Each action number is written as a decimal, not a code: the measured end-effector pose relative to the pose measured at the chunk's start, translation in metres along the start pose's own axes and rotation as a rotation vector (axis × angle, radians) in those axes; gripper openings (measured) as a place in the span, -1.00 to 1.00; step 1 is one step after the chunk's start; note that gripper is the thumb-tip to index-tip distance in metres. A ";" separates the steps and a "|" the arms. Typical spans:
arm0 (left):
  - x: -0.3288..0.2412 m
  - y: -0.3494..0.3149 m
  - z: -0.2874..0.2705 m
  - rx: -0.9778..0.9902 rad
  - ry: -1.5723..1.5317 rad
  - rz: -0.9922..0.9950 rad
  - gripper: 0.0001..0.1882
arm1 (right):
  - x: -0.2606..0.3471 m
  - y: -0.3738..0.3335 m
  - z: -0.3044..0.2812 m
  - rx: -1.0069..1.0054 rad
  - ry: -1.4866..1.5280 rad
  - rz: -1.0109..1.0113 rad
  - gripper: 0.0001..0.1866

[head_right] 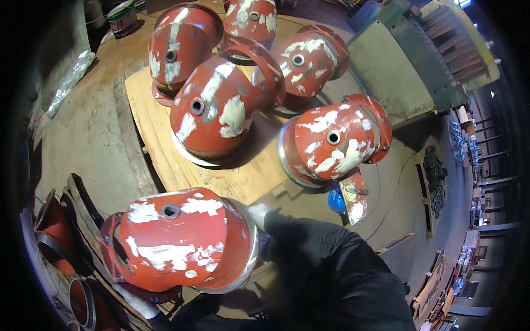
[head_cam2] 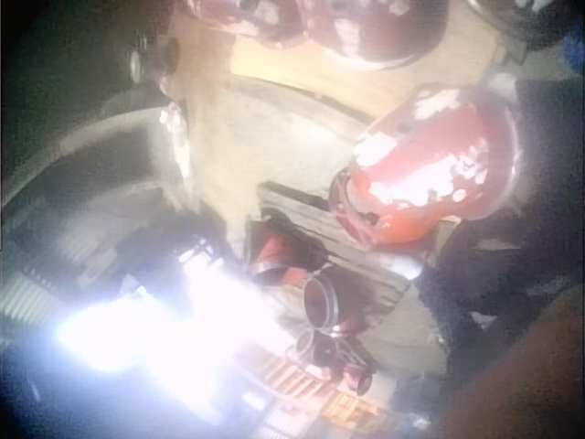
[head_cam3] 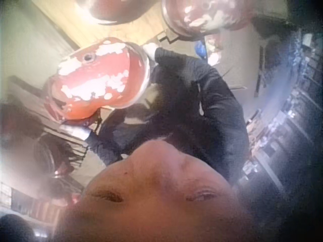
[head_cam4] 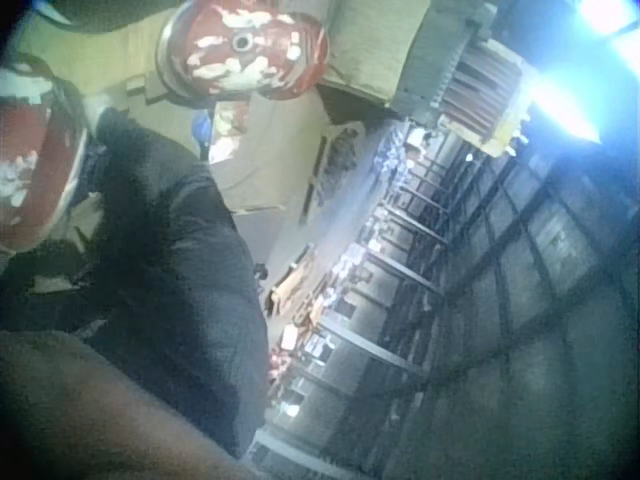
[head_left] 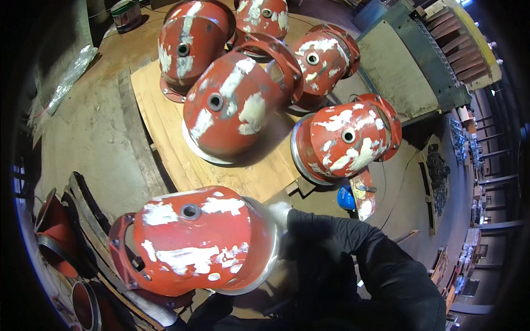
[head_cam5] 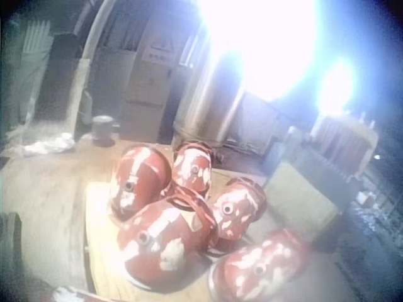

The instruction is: The person sits on the floor and scrapes white paint off red metal parts using a handheld scraper. They rotate the parts to access different areas and place them on a wooden pallet after scraping.

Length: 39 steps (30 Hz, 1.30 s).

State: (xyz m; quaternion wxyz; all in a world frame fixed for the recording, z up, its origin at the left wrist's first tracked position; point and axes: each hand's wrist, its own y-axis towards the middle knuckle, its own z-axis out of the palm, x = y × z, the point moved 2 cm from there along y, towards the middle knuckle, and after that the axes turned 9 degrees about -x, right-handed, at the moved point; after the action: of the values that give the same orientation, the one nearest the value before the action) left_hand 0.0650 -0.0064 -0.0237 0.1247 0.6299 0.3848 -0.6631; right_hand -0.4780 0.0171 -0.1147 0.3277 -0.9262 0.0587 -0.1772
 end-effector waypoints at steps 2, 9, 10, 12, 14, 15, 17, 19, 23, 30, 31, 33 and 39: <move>-0.003 0.007 0.000 -0.025 0.089 -0.058 -0.24 | -0.001 0.003 0.009 -0.061 0.162 0.068 -0.54; -0.021 -0.001 0.005 0.232 0.035 -0.366 -0.06 | 0.003 0.009 0.033 -0.009 0.234 0.291 -0.54; -0.029 0.000 0.009 0.262 -0.044 -0.457 -0.06 | 0.006 0.007 0.033 -0.011 0.208 0.306 -0.53; -0.054 0.014 0.029 0.509 -0.082 -0.366 -0.04 | 0.013 0.005 0.034 -0.005 0.143 0.336 -0.53; -0.082 0.040 0.045 0.496 -0.231 -0.720 0.08 | 0.017 0.005 0.039 0.018 0.067 0.353 -0.53; -0.090 0.049 0.051 0.413 -0.039 -0.665 0.06 | 0.017 0.006 0.043 0.036 0.016 0.346 -0.53; -0.098 0.060 0.075 0.532 0.114 -0.593 -0.08 | 0.016 0.012 0.056 0.068 -0.092 0.326 -0.53; -0.100 0.054 0.081 0.486 0.151 -0.649 -0.10 | 0.008 0.019 0.073 -0.007 -0.043 0.412 -0.52; -0.101 0.042 0.098 0.291 0.395 -0.560 -0.06 | -0.018 0.021 0.108 -0.155 0.424 0.486 -0.48; -0.105 0.089 0.120 0.211 0.759 -0.334 0.08 | 0.003 -0.008 0.125 -0.114 0.744 0.883 -0.56; -0.100 0.104 0.117 0.185 0.782 -0.346 0.01 | 0.011 -0.015 0.122 -0.161 0.592 0.860 -0.56; -0.091 0.138 0.113 0.324 0.911 -0.248 -0.18 | 0.022 -0.023 0.118 -0.113 0.575 0.830 -0.56; -0.095 0.163 0.145 0.679 1.151 -0.036 -0.21 | 0.040 -0.033 0.114 0.033 0.436 0.768 -0.59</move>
State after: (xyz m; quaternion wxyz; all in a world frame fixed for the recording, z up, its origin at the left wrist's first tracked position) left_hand 0.0806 -0.2429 -0.0058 -0.3169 0.8809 0.1702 -0.3076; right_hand -0.3994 0.1006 -0.1649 0.3643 -0.7727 0.4637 -0.2349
